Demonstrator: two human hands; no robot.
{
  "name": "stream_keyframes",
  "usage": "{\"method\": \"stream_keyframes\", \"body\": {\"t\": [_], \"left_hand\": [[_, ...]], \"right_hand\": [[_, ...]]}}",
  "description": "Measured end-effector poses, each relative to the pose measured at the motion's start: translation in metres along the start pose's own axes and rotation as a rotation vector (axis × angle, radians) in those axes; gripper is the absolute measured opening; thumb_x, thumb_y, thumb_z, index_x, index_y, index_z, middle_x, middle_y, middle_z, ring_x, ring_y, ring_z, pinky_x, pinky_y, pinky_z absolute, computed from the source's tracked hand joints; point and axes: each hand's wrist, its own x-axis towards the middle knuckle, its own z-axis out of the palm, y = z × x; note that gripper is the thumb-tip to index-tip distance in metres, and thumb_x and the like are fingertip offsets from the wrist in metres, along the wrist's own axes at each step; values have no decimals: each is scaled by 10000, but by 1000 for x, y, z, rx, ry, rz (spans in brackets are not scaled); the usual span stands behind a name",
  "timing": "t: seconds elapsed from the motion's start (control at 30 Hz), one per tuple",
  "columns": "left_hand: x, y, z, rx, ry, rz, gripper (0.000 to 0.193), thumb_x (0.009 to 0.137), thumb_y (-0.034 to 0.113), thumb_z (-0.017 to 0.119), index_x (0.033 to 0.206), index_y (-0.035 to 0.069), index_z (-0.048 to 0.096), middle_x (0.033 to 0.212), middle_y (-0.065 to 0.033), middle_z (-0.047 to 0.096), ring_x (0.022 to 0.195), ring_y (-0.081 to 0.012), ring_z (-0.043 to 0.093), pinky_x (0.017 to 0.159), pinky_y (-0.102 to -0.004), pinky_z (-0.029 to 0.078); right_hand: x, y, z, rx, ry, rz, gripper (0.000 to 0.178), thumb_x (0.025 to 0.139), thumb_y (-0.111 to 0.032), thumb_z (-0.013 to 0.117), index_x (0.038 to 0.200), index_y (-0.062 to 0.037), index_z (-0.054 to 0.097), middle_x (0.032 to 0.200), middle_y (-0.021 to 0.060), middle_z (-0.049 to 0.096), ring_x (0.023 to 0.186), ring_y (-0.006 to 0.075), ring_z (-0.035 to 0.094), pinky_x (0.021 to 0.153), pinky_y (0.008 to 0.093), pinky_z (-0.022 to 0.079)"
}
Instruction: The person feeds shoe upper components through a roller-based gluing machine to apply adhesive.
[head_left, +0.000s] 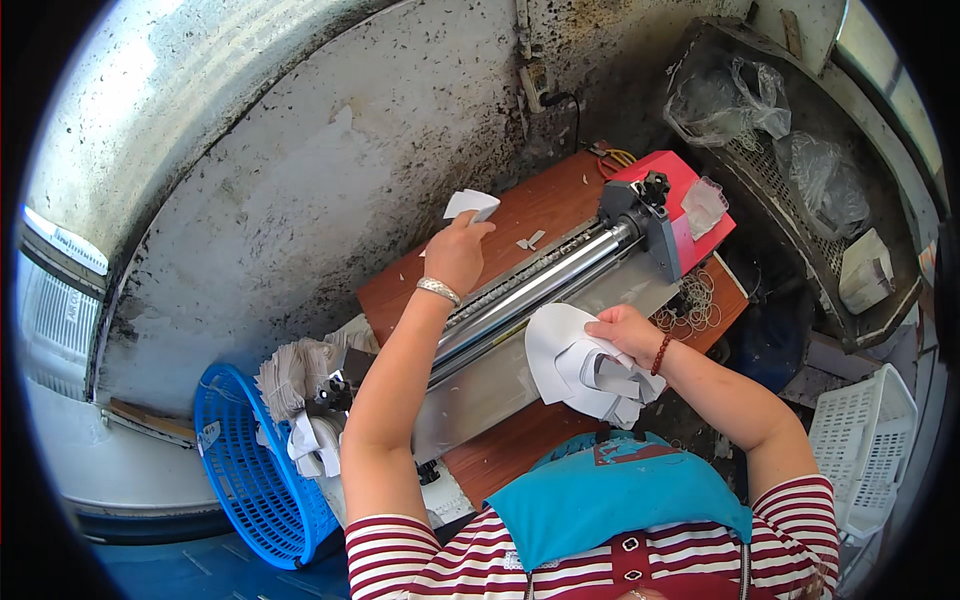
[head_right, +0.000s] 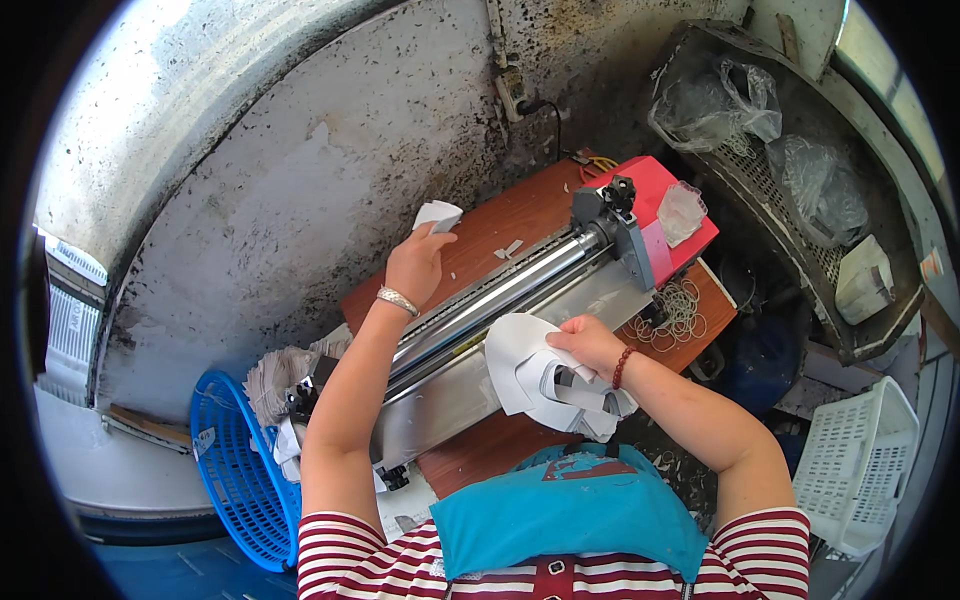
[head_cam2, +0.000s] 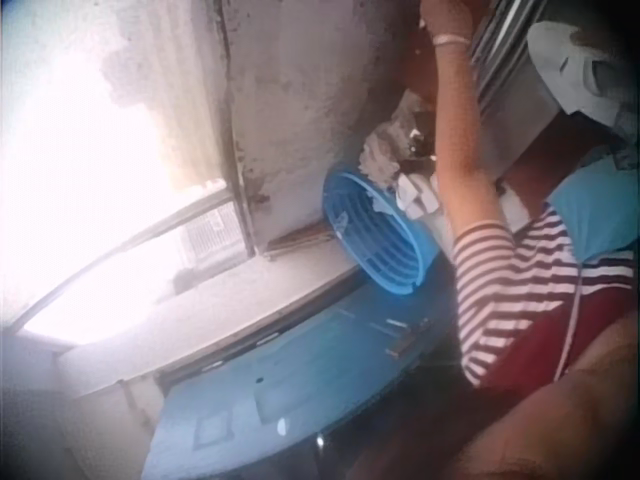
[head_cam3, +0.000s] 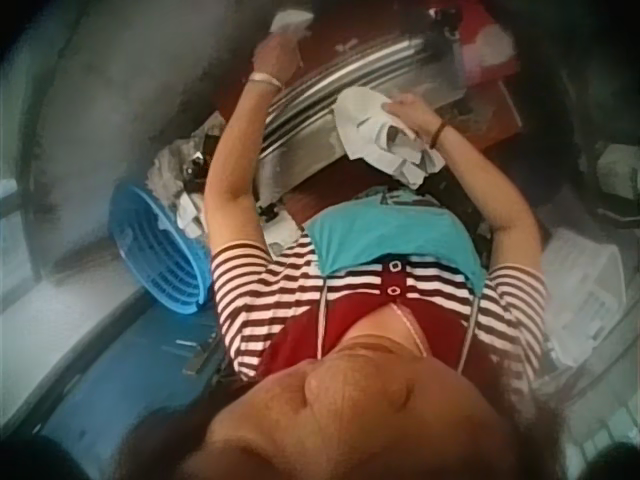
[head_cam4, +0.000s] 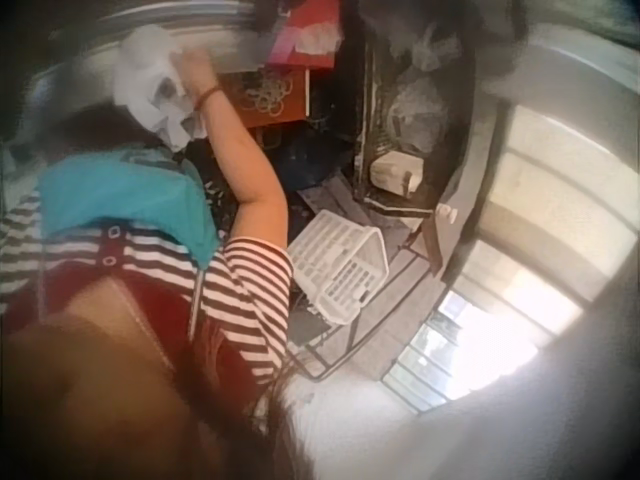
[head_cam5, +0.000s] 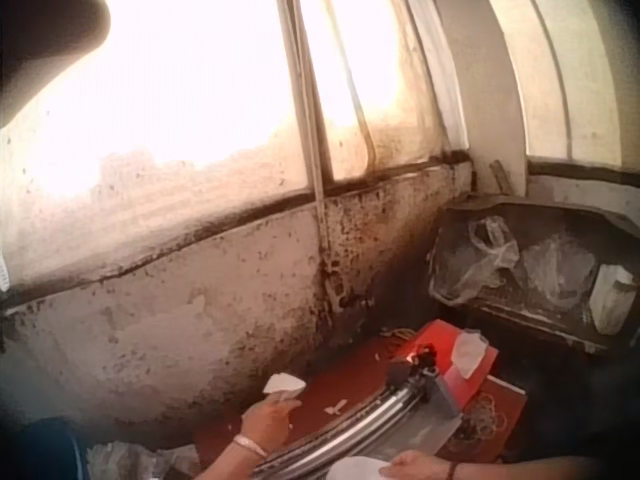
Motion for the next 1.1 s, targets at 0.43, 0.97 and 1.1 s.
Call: {"method": "stream_keyframes", "body": {"t": [0.43, 0.97, 1.1], "left_hand": [[-7, -4, 51, -246, -731, -208, 376, 865, 286, 416, 1094, 55, 605, 1128, -174, 556, 1101, -315, 483, 975, -349, 349], [7, -27, 69, -360, -210, -479, 136, 710, 120, 600, 814, 43, 559, 772, -132, 604, 707, -279, 579, 701, -358, 461], [12, 0, 41, -284, -5, -461, 365, 756, -18, 463, 1082, 139, 504, 980, -163, 597, 825, -337, 597, 718, -408, 473]], "right_hand": [[3, 3, -1, -36, 89, 51, 232, 866, -199, 550, 810, 22, 588, 654, 64, 597, 491, 104, 554, 356, 228, 420], [18, 13, -5, -97, 162, -193, 265, 864, -217, 565, 813, 42, 582, 640, 87, 592, 459, 130, 546, 352, 255, 436], [18, 3, -3, -49, 132, -102, 295, 860, -218, 572, 743, 52, 584, 646, 101, 595, 458, 150, 557, 352, 274, 459]]}}
